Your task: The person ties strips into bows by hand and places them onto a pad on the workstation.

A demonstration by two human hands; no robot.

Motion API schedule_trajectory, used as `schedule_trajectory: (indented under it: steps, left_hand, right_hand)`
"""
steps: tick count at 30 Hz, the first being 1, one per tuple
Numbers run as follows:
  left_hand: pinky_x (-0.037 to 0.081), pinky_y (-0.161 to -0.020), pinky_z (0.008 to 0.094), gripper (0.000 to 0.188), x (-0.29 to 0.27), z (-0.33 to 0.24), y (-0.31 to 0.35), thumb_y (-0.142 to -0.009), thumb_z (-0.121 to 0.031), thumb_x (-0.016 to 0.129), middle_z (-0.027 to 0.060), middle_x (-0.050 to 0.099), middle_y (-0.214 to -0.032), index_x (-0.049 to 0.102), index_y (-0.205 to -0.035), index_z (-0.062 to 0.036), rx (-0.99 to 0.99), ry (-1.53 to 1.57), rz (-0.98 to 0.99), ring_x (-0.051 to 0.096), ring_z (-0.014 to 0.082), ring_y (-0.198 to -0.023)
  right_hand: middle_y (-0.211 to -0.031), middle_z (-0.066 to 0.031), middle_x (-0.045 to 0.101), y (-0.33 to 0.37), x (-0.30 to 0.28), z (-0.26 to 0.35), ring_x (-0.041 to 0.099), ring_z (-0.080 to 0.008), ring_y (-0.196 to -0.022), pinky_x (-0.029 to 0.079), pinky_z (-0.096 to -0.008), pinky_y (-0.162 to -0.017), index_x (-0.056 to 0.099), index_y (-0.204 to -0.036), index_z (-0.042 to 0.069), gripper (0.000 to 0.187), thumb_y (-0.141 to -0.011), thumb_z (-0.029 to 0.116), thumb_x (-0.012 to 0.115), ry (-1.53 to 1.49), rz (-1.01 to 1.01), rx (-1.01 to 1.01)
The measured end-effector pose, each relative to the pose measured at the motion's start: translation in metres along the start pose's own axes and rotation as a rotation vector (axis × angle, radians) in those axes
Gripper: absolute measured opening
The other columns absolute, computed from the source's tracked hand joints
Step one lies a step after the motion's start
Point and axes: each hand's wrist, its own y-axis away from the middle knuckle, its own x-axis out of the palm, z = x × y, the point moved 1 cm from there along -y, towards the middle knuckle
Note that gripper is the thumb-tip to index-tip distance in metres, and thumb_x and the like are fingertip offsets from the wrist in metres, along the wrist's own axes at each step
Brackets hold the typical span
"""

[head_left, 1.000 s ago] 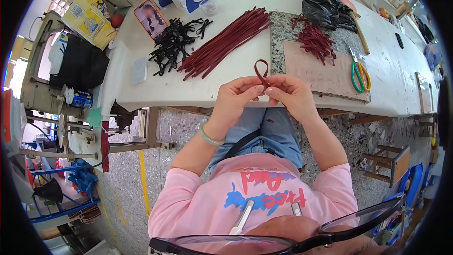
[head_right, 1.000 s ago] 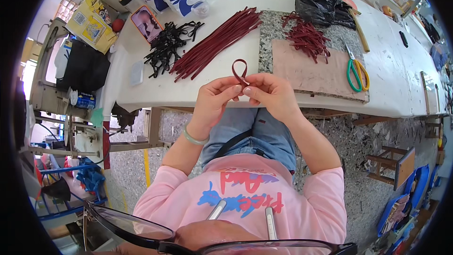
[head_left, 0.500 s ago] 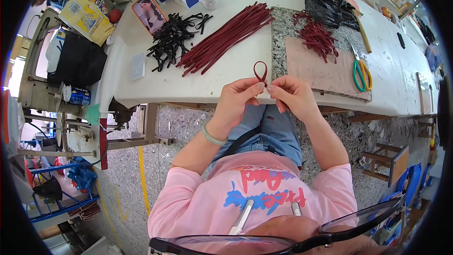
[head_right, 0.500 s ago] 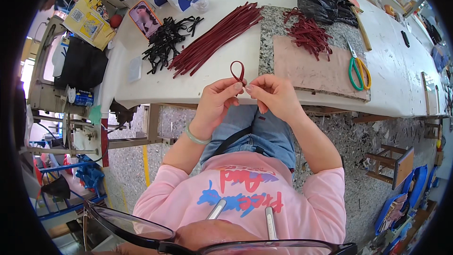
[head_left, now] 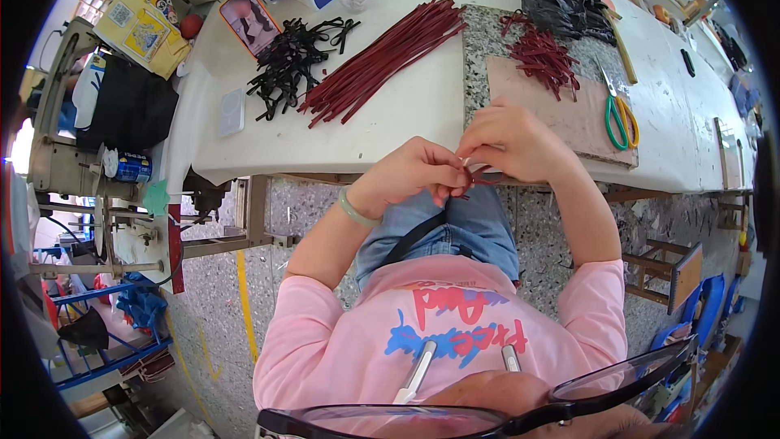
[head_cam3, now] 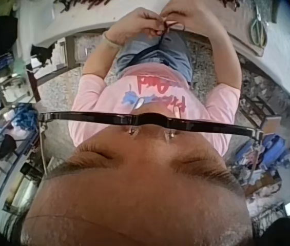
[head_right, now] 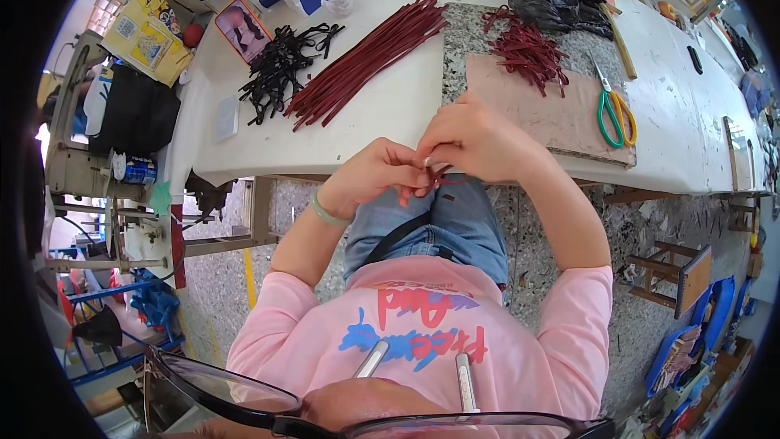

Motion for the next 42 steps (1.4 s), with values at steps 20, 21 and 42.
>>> schedule_trajectory:
  steps: [20,21,42]
  left_hand:
    - [0.055,-0.060,0.0240,0.022,0.005,0.014,-0.001,-0.084,-0.008,0.059,0.0065,0.063,-0.081,0.061,-0.101,0.0062,0.209,0.415,-0.451,0.057,0.0078,-0.064]
    - [0.055,-0.060,0.0240,0.022,0.004,0.013,-0.001,-0.084,-0.008,0.059,0.0065,0.063,-0.081,0.061,-0.101,0.0062,0.210,0.413,-0.451,0.057,0.0078,-0.064]
    - [0.054,-0.068,0.0238,0.019,0.029,0.017,-0.005,-0.084,-0.001,0.059,0.0107,0.065,-0.089,0.060,-0.101,0.0057,0.554,0.121,-0.685,0.062,0.0126,-0.076]
  right_hand:
    - [-0.082,-0.0075,0.064,0.035,0.054,-0.014,0.060,-0.0130,-0.073,0.049,-0.0250,-0.066,0.062,-0.097,-0.004,0.015,-0.083,0.002,0.060,-1.076,-0.376,0.553]
    - [-0.083,-0.0072,0.064,0.035,0.055,-0.014,0.061,-0.0131,-0.076,0.050,-0.0251,-0.067,0.063,-0.097,-0.003,0.016,-0.082,0.002,0.061,-1.035,-0.372,0.501]
    - [-0.065,0.0009,0.058,0.009,0.078,0.003,0.053,-0.0044,-0.057,0.043,-0.0185,-0.050,0.056,-0.088,0.000,0.016,-0.083,0.013,0.065,-0.689,-0.831,0.511]
